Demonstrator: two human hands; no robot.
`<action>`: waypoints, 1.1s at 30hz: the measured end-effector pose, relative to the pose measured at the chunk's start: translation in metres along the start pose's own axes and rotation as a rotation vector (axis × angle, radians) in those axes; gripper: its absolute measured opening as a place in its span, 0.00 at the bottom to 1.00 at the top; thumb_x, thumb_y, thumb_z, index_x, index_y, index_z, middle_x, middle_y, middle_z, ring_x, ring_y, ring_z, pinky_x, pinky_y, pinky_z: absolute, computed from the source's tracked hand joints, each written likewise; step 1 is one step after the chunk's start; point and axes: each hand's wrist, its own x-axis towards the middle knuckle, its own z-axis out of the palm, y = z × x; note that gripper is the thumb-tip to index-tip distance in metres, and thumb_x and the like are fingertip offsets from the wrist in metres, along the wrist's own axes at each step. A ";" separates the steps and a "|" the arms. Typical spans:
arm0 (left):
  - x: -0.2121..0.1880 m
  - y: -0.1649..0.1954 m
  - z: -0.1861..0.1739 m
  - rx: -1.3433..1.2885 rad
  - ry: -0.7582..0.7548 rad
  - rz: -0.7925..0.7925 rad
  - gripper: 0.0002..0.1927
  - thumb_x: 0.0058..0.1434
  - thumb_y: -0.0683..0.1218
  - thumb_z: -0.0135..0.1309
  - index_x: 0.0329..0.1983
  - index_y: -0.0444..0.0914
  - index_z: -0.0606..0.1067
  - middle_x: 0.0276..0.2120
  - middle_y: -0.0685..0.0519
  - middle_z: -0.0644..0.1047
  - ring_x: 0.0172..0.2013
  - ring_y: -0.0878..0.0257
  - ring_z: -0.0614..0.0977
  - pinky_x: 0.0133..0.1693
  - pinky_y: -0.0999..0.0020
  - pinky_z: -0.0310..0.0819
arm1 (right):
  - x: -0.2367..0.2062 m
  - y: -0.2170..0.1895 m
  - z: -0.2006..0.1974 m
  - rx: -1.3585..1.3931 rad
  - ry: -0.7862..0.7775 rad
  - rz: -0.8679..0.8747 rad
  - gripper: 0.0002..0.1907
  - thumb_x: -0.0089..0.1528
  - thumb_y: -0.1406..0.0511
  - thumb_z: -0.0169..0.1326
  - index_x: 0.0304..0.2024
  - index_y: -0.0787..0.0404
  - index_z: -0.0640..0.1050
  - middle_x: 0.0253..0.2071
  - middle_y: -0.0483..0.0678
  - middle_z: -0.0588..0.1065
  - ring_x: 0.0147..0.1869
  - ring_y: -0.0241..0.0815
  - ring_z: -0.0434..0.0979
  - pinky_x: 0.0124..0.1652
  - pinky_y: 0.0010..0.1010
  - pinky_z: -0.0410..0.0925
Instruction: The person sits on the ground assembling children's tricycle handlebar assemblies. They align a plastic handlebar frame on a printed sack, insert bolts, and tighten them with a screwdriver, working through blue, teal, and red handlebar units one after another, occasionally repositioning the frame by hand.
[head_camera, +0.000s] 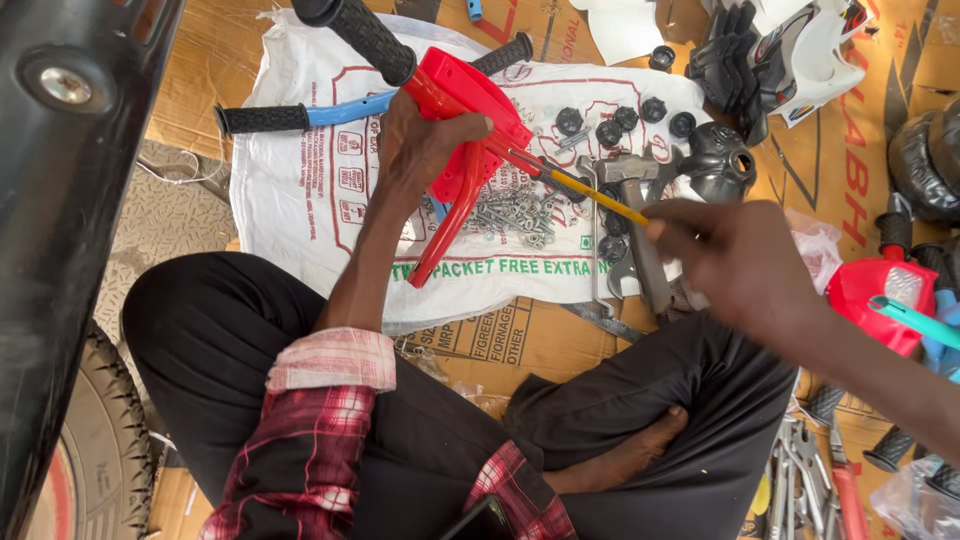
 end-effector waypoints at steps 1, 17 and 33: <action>-0.001 0.001 0.000 0.038 0.012 -0.039 0.20 0.47 0.49 0.67 0.42 0.38 0.79 0.34 0.52 0.84 0.36 0.61 0.86 0.42 0.63 0.83 | 0.005 0.001 -0.001 0.416 -0.086 0.301 0.15 0.66 0.66 0.55 0.52 0.69 0.81 0.34 0.54 0.78 0.23 0.36 0.65 0.20 0.27 0.58; -0.002 -0.002 0.001 -0.021 0.019 -0.009 0.21 0.48 0.48 0.67 0.45 0.37 0.79 0.38 0.50 0.85 0.40 0.61 0.86 0.44 0.63 0.81 | 0.004 0.010 0.003 -0.229 0.003 -0.184 0.20 0.62 0.67 0.56 0.56 0.65 0.77 0.36 0.51 0.78 0.24 0.30 0.65 0.20 0.20 0.56; -0.006 0.008 0.003 -0.073 0.015 -0.028 0.22 0.47 0.49 0.67 0.45 0.37 0.79 0.37 0.50 0.84 0.39 0.61 0.85 0.44 0.63 0.81 | -0.055 0.051 0.069 0.123 -0.126 0.004 0.17 0.60 0.61 0.57 0.51 0.57 0.78 0.30 0.51 0.77 0.32 0.44 0.77 0.35 0.37 0.69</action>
